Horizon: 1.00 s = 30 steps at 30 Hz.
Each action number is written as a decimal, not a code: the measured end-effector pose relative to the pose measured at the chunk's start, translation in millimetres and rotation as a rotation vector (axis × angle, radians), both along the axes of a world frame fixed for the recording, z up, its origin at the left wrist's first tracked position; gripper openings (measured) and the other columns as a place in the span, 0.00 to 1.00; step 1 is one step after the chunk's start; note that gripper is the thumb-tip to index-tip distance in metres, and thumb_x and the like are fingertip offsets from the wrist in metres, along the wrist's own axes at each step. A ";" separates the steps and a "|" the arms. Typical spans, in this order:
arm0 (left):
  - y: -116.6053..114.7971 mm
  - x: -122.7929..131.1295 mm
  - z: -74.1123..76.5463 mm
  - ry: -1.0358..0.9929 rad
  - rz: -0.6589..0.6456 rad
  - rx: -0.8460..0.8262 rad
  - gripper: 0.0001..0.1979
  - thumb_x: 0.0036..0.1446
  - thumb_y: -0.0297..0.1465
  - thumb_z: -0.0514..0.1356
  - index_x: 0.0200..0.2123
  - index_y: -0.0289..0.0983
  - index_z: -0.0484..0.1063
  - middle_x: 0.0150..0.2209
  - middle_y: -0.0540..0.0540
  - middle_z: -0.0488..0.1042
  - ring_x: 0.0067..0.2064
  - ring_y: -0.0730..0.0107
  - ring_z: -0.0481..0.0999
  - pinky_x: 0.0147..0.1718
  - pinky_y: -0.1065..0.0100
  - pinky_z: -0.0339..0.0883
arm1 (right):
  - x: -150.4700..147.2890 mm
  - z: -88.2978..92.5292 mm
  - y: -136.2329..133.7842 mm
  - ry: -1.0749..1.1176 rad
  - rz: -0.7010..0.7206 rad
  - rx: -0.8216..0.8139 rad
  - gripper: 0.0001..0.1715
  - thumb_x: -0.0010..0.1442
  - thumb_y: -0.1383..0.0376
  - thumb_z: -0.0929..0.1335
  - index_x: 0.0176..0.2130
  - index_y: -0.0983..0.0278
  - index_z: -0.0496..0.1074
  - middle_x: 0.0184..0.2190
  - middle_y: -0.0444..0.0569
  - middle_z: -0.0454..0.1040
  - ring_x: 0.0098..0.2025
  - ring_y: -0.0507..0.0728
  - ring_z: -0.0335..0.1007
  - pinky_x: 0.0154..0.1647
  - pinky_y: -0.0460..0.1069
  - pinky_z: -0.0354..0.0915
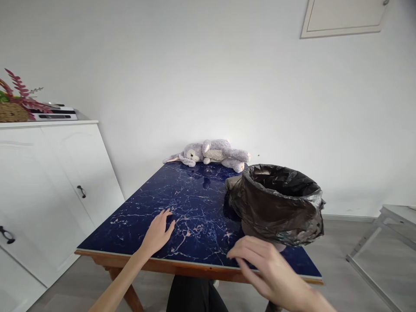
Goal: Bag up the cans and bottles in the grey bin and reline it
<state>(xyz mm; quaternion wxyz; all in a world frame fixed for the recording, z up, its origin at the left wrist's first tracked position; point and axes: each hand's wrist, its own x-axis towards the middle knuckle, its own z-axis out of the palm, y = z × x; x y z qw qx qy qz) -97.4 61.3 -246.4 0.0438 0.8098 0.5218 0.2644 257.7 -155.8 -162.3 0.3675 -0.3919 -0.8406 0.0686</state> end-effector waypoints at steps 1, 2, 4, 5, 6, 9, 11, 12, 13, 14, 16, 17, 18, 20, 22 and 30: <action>-1.2 0.7 -0.3 0.013 -0.004 -0.004 0.29 0.69 0.50 0.51 0.60 0.36 0.72 0.68 0.32 0.70 0.72 0.40 0.64 0.69 0.41 0.60 | -10.2 -16.8 12.5 0.069 -0.001 -0.111 0.16 0.75 0.67 0.61 0.52 0.57 0.76 0.45 0.51 0.82 0.46 0.59 0.80 0.48 0.53 0.75; -2.4 1.0 -0.7 0.021 -0.008 -0.008 0.29 0.70 0.50 0.51 0.61 0.36 0.72 0.69 0.33 0.69 0.73 0.41 0.63 0.70 0.41 0.58 | -18.1 -33.3 26.3 0.151 -0.026 -0.207 0.15 0.76 0.63 0.61 0.50 0.58 0.77 0.44 0.51 0.82 0.46 0.59 0.80 0.48 0.53 0.74; -5.0 0.9 -1.6 0.031 -0.013 -0.020 0.29 0.71 0.49 0.51 0.63 0.38 0.71 0.70 0.35 0.67 0.74 0.42 0.60 0.71 0.41 0.56 | -27.7 -62.2 53.6 0.301 -0.070 -0.368 0.18 0.76 0.56 0.62 0.45 0.59 0.78 0.41 0.51 0.82 0.41 0.59 0.80 0.43 0.52 0.74; -6.4 0.5 -2.3 0.037 -0.014 -0.031 0.29 0.71 0.49 0.51 0.64 0.38 0.71 0.71 0.35 0.67 0.74 0.43 0.59 0.71 0.41 0.55 | -29.6 -73.7 65.2 0.395 -0.106 -0.427 0.20 0.75 0.52 0.62 0.44 0.60 0.77 0.39 0.50 0.82 0.38 0.58 0.79 0.40 0.51 0.73; -8.2 -0.1 -3.3 0.044 -0.012 -0.043 0.29 0.71 0.49 0.50 0.65 0.39 0.70 0.71 0.36 0.66 0.75 0.43 0.58 0.72 0.41 0.54 | -30.0 -83.0 74.4 0.486 -0.127 -0.477 0.23 0.74 0.48 0.62 0.44 0.61 0.76 0.38 0.50 0.81 0.36 0.58 0.79 0.36 0.50 0.72; -15.1 -1.9 -6.8 0.064 0.002 -0.069 0.30 0.72 0.49 0.50 0.68 0.39 0.68 0.73 0.38 0.64 0.76 0.44 0.56 0.73 0.40 0.51 | -26.5 -98.2 86.0 0.647 -0.148 -0.556 0.29 0.70 0.41 0.63 0.46 0.62 0.74 0.35 0.50 0.80 0.33 0.57 0.77 0.29 0.48 0.69; -20.4 -2.6 -8.6 0.058 0.002 -0.060 0.29 0.73 0.48 0.50 0.68 0.41 0.68 0.73 0.40 0.64 0.76 0.45 0.56 0.73 0.40 0.51 | -23.5 -100.7 83.6 0.635 -0.139 -0.558 0.28 0.71 0.41 0.64 0.46 0.62 0.74 0.35 0.50 0.79 0.33 0.57 0.76 0.31 0.49 0.69; -22.8 -2.6 -9.0 0.051 0.000 -0.048 0.28 0.73 0.48 0.51 0.68 0.42 0.68 0.73 0.41 0.64 0.76 0.46 0.56 0.73 0.41 0.51 | -22.5 -100.6 81.3 0.619 -0.135 -0.551 0.28 0.71 0.42 0.64 0.46 0.62 0.74 0.35 0.49 0.79 0.33 0.57 0.76 0.33 0.49 0.69; -25.0 -2.5 -8.9 0.044 -0.001 -0.038 0.27 0.73 0.47 0.52 0.67 0.43 0.69 0.72 0.42 0.65 0.75 0.46 0.57 0.73 0.41 0.51 | -21.9 -100.0 79.0 0.608 -0.135 -0.545 0.27 0.71 0.42 0.64 0.46 0.62 0.74 0.35 0.49 0.80 0.33 0.56 0.76 0.35 0.50 0.69; -26.8 -2.2 -8.3 0.040 0.002 -0.032 0.27 0.73 0.47 0.52 0.67 0.43 0.69 0.72 0.42 0.65 0.75 0.46 0.58 0.73 0.41 0.52 | -21.8 -99.1 77.0 0.603 -0.136 -0.543 0.27 0.71 0.42 0.64 0.46 0.62 0.74 0.35 0.49 0.80 0.33 0.57 0.76 0.36 0.50 0.69; -29.1 -1.3 -6.3 0.048 0.012 -0.041 0.27 0.73 0.47 0.51 0.67 0.43 0.69 0.72 0.42 0.65 0.75 0.46 0.57 0.73 0.41 0.52 | -22.5 -97.1 74.9 0.605 -0.145 -0.546 0.29 0.71 0.41 0.64 0.47 0.61 0.75 0.35 0.49 0.80 0.33 0.57 0.76 0.36 0.50 0.69; -29.7 -0.9 -5.1 0.054 0.018 -0.050 0.28 0.73 0.48 0.50 0.68 0.42 0.69 0.73 0.41 0.64 0.75 0.46 0.57 0.73 0.41 0.52 | -23.0 -96.2 74.7 0.605 -0.151 -0.549 0.30 0.70 0.40 0.63 0.47 0.61 0.75 0.35 0.49 0.80 0.34 0.57 0.76 0.36 0.50 0.69; -30.0 -0.6 -4.0 0.059 0.021 -0.057 0.28 0.73 0.48 0.50 0.68 0.42 0.69 0.73 0.41 0.64 0.76 0.46 0.57 0.72 0.40 0.53 | -23.5 -95.3 74.7 0.605 -0.156 -0.550 0.31 0.70 0.39 0.63 0.47 0.61 0.75 0.35 0.49 0.80 0.34 0.57 0.76 0.36 0.50 0.69; -29.9 -0.4 -2.7 0.056 0.020 -0.053 0.28 0.73 0.48 0.50 0.67 0.42 0.69 0.73 0.41 0.64 0.75 0.45 0.57 0.72 0.40 0.53 | -24.3 -94.0 75.3 0.605 -0.161 -0.552 0.32 0.69 0.37 0.63 0.47 0.61 0.75 0.35 0.49 0.79 0.33 0.57 0.76 0.36 0.50 0.69; -29.3 -0.8 -2.5 0.042 0.016 -0.031 0.26 0.73 0.48 0.51 0.67 0.44 0.70 0.72 0.43 0.66 0.75 0.45 0.58 0.72 0.40 0.54 | -24.5 -93.6 75.7 0.609 -0.162 -0.548 0.32 0.69 0.37 0.63 0.46 0.60 0.75 0.34 0.49 0.79 0.33 0.57 0.76 0.36 0.50 0.69; -30.0 -1.4 -1.8 0.023 0.024 -0.012 0.25 0.72 0.47 0.52 0.66 0.45 0.72 0.71 0.43 0.67 0.74 0.44 0.60 0.71 0.40 0.57 | -24.5 -97.6 75.8 0.643 -0.154 -0.528 0.29 0.70 0.40 0.64 0.47 0.61 0.75 0.34 0.48 0.79 0.31 0.56 0.75 0.35 0.49 0.69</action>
